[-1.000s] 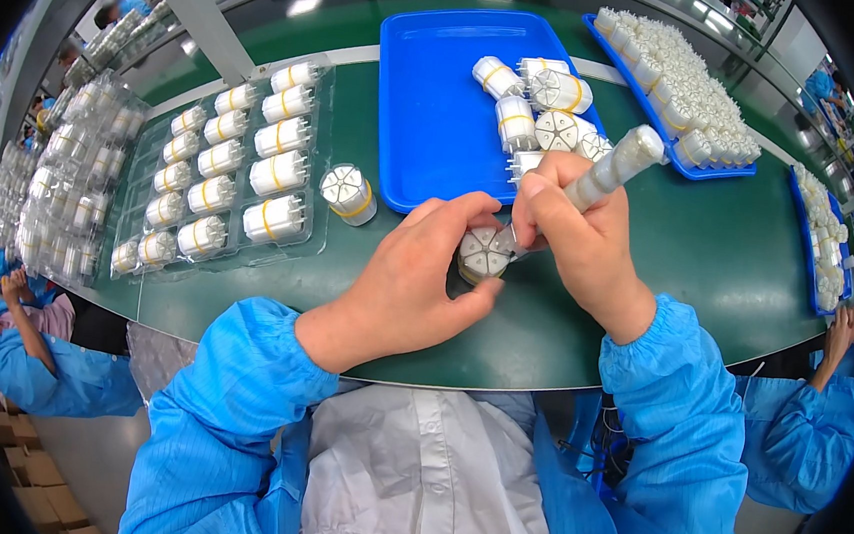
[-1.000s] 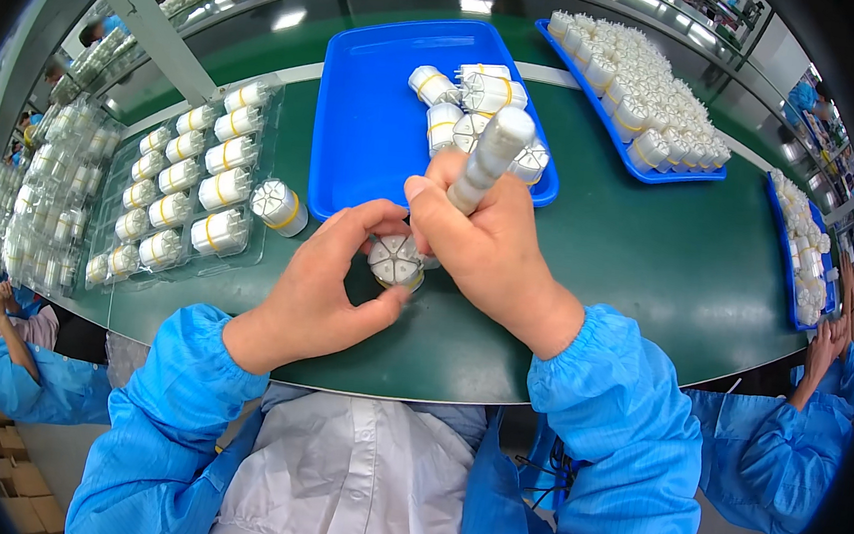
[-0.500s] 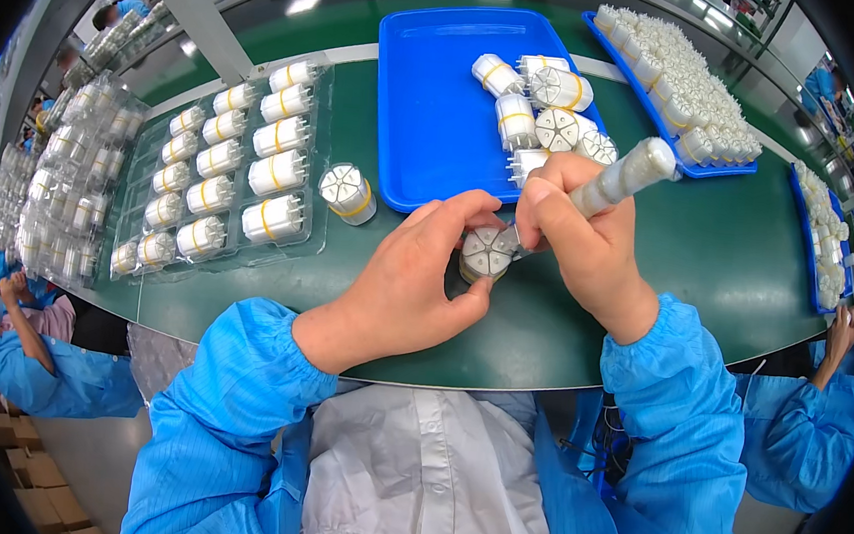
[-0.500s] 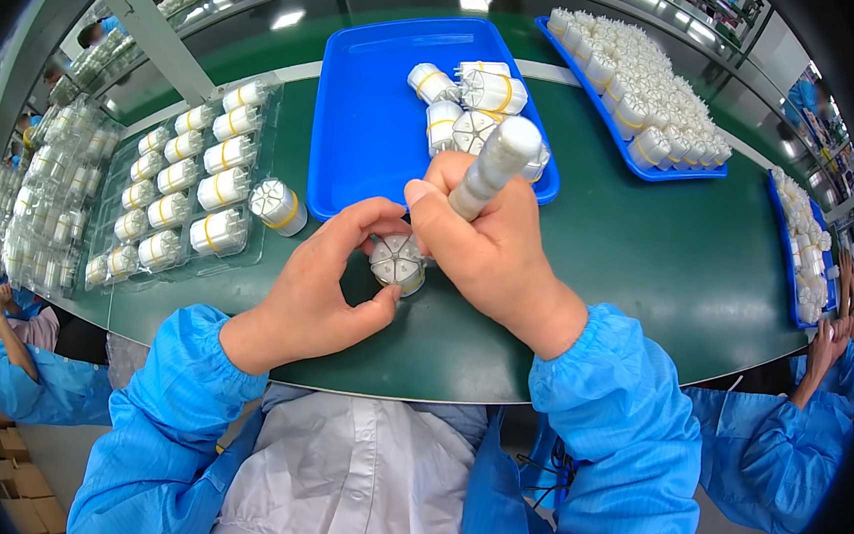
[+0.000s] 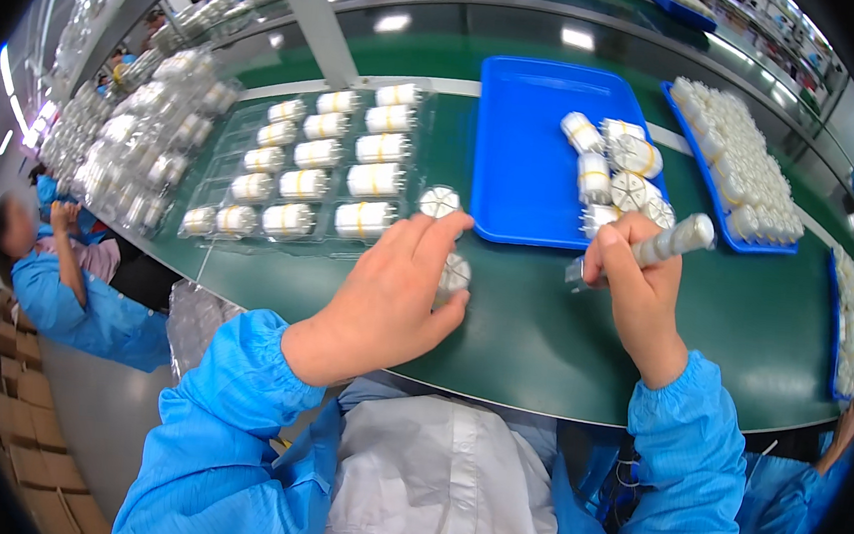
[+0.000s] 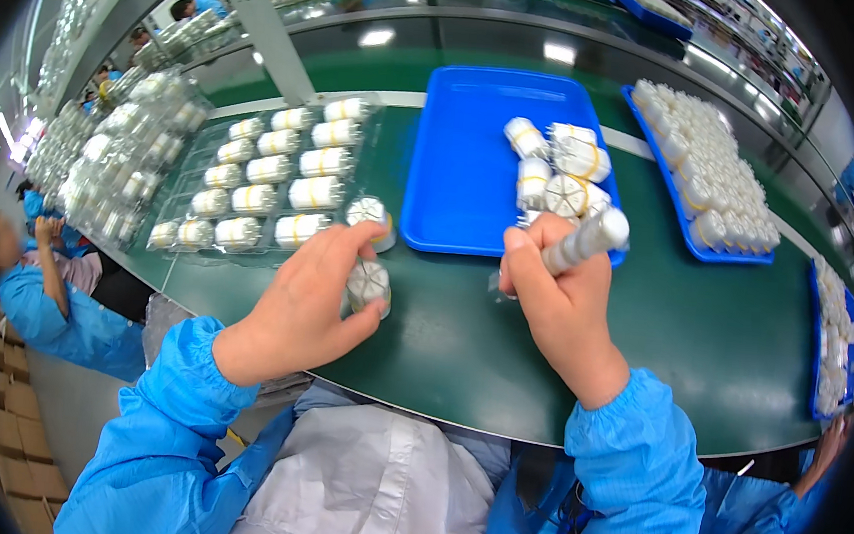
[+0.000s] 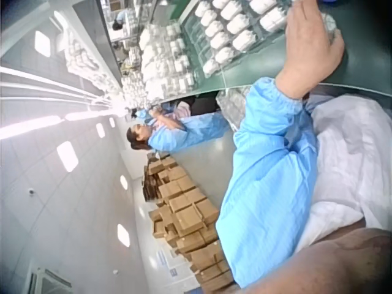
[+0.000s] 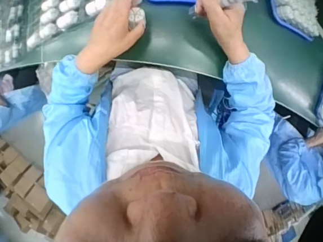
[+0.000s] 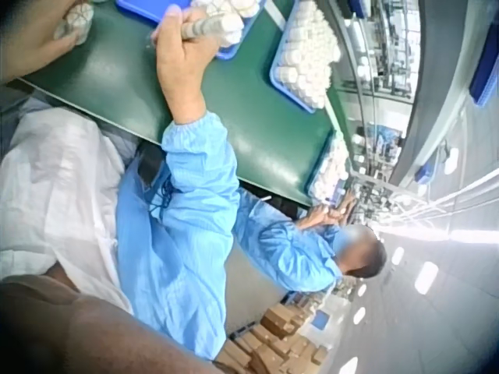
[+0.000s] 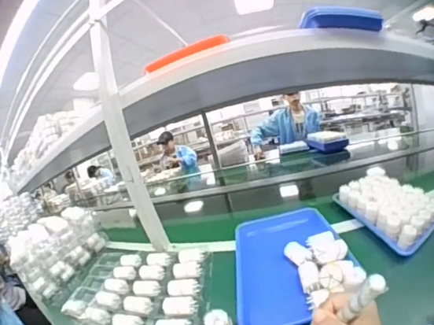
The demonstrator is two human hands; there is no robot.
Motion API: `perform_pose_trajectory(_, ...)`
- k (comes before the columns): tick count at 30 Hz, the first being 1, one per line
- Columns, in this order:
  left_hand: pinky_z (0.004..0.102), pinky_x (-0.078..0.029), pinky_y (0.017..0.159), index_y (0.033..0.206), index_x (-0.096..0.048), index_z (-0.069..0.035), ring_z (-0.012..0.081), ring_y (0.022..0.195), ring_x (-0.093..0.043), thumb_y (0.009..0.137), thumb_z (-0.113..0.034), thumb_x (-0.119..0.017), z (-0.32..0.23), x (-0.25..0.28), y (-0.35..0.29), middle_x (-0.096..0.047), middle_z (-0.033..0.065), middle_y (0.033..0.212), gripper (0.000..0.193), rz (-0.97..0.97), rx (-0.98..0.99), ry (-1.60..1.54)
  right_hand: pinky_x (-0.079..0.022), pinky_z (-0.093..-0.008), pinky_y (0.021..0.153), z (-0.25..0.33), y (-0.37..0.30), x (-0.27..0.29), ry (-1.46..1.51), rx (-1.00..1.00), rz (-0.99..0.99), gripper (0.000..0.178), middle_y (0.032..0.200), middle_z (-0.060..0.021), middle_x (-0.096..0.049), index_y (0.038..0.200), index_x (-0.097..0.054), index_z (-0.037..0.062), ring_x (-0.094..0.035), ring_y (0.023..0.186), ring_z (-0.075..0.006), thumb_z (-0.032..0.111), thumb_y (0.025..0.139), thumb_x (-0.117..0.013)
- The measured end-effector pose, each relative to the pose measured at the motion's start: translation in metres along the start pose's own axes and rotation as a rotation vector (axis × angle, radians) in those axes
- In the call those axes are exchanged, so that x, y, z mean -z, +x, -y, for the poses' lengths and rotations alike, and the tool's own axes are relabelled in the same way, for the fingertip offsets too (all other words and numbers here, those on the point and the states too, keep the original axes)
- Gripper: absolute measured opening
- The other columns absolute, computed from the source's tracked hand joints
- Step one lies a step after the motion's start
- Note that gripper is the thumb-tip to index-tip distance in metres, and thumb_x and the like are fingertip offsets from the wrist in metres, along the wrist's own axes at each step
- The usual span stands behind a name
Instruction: The person uses a handheld tool to press a white circular component onto a cylindrical base. They repeat this process for multiple units, placing the finished items into a blue tray. The person also handles clear plastic packaging and moves trays of components on the green workbench.
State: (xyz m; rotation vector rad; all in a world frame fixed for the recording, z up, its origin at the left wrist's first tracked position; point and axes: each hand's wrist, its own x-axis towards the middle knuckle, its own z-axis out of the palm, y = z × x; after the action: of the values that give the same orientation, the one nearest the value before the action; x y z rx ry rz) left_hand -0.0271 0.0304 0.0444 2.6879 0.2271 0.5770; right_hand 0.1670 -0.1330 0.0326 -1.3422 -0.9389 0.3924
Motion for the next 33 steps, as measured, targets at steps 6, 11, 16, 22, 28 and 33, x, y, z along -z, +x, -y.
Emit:
perform_pose_trajectory(6, 0.0478, -0.051, 0.083, 0.131, -0.045, 0.003, 0.0442, 0.096, -0.058, 0.086, -0.017, -0.062, 0.015, 0.001, 0.011, -0.051, 0.0263, 0.113, 0.052, -0.165, 0.056, 0.187, -0.041, -0.025, 0.055, -0.006, -0.005, -0.008, -0.081, 0.015, 0.032, 0.024, 0.065, -0.0006, -0.057, 0.073, -0.054, 0.0046, -0.05, 0.06, -0.0067, 0.01, 0.096, -0.058)
perform_pose_trajectory(11, 0.0441, -0.052, 0.077, 0.12, -0.053, 0.003, 0.0412, 0.087, -0.062, 0.096, -0.027, -0.059, 0.034, 0.0, 0.029, -0.058, 0.0238, 0.097, 0.039, 0.045, 0.137, 0.216, -0.041, -0.0252, 0.056, -0.01, -0.002, -0.006, -0.108, 0.022, 0.017, 0.024, 0.065, -0.0012, -0.057, 0.073, -0.053, 0.0052, -0.05, 0.06, -0.0073, 0.01, 0.096, -0.057)
perform_pose_trajectory(16, 0.0422, -0.052, 0.082, 0.123, -0.057, -0.001, 0.0373, 0.095, -0.064, 0.098, -0.027, -0.057, 0.067, 0.025, 0.034, -0.062, 0.0221, 0.106, 0.037, 0.03, 0.155, -0.038, -0.041, -0.0249, 0.056, -0.013, -0.003, -0.004, -0.185, 0.033, 0.009, 0.025, 0.065, -0.0015, -0.057, 0.072, -0.053, 0.0056, -0.05, 0.06, -0.0073, 0.009, 0.097, -0.056)
perform_pose_trajectory(22, 0.0356, -0.051, 0.086, 0.127, -0.06, -0.006, 0.0227, 0.099, -0.065, 0.1, -0.03, -0.056, 0.207, 0.134, 0.031, -0.068, 0.0157, 0.11, 0.037, -0.139, 0.514, 0.05, -0.042, -0.0261, 0.054, -0.012, -0.009, -0.008, -0.236, 0.107, 0.014, 0.025, 0.065, -0.0027, -0.058, 0.071, -0.051, 0.0043, -0.051, 0.058, -0.0084, 0.006, 0.095, -0.057)
perform_pose_trajectory(28, 0.0475, -0.052, 0.087, 0.126, -0.06, -0.008, 0.0391, 0.103, -0.063, 0.094, -0.036, -0.06, 0.324, 0.18, 0.015, -0.06, 0.0223, 0.11, 0.042, -0.067, 0.459, 0.886, -0.043, -0.0292, 0.051, -0.012, -0.004, -0.009, -0.363, 0.186, 0.052, 0.026, 0.061, -0.0058, -0.058, 0.068, -0.051, 0.0035, -0.053, 0.053, -0.0124, 0.007, 0.093, -0.058)
perform_pose_trajectory(33, 0.0476, -0.053, 0.084, 0.121, -0.06, -0.009, 0.0401, 0.098, -0.062, 0.096, -0.03, -0.057, 0.345, 0.156, 0.018, -0.058, 0.0208, 0.106, 0.033, -0.047, 0.33, 0.97, -0.042, -0.0308, 0.051, -0.013, -0.003, -0.006, -0.394, 0.167, 0.069, 0.026, 0.061, -0.0073, -0.059, 0.068, -0.052, 0.0032, -0.054, 0.052, -0.0157, 0.008, 0.092, -0.06)
